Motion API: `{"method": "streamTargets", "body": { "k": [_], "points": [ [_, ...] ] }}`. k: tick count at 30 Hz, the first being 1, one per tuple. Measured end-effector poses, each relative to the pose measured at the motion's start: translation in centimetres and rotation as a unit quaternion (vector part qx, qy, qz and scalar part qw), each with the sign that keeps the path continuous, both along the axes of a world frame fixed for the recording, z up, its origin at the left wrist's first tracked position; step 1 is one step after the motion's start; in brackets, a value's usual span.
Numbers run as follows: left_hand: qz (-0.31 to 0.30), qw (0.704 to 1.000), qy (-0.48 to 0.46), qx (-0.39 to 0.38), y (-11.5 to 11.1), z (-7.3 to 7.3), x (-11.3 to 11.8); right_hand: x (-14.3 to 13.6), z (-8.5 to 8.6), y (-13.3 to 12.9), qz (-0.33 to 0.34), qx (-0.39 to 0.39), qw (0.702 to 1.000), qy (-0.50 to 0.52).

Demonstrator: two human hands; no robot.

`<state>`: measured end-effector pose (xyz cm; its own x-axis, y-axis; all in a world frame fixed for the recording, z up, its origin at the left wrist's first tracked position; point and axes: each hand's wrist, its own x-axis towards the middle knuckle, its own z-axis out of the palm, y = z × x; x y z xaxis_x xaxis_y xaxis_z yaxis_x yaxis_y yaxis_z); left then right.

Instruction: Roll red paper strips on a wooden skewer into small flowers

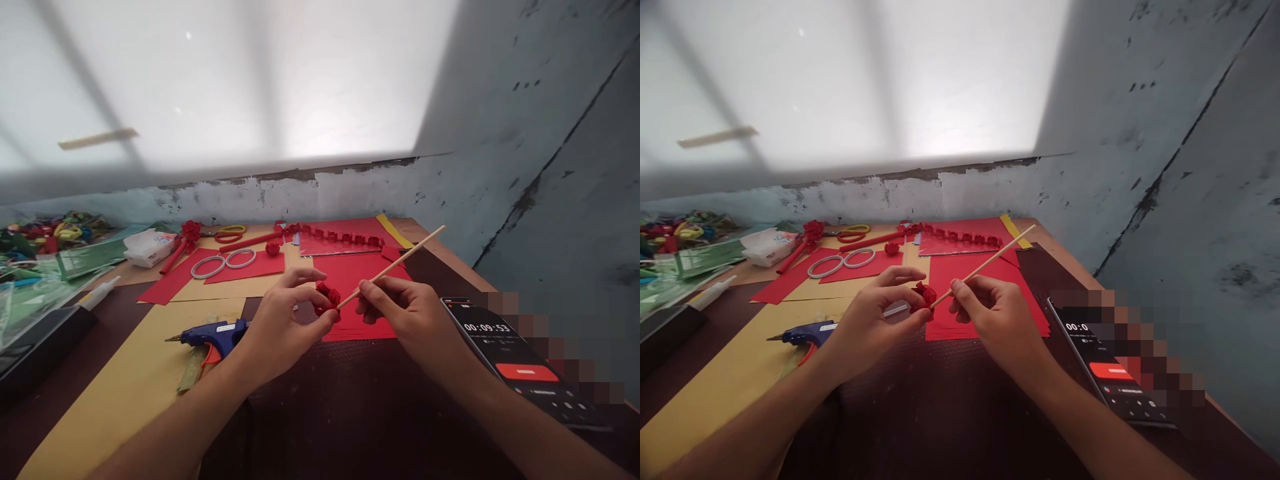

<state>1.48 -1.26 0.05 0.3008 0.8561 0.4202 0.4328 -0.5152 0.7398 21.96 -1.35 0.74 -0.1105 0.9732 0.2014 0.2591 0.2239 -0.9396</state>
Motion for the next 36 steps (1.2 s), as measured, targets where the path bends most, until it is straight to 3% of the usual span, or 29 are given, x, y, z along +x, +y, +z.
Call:
{"method": "streamTargets", "body": {
  "k": [8, 14, 20, 36],
  "points": [
    [-0.023, 0.998, -0.043, -0.039, -0.06, 0.18, 0.03, -0.09, -0.03, -0.16, 0.037, 0.001, 0.999, -0.006],
    [-0.018, 1.000, 0.011, 0.022, -0.16, 0.32, -0.03, 0.03, 0.13, -0.12, 0.042, -0.010, 0.999, -0.005],
    [-0.028, 0.998, 0.047, 0.026, -0.24, 0.56, 0.00, -0.02, 0.40, -0.26, 0.033, -0.013, 0.999, -0.012],
    [-0.025, 0.999, 0.029, 0.033, -0.06, 0.25, -0.04, 0.05, 0.30, -0.21, 0.037, 0.006, 0.999, -0.031]
  ]
}}
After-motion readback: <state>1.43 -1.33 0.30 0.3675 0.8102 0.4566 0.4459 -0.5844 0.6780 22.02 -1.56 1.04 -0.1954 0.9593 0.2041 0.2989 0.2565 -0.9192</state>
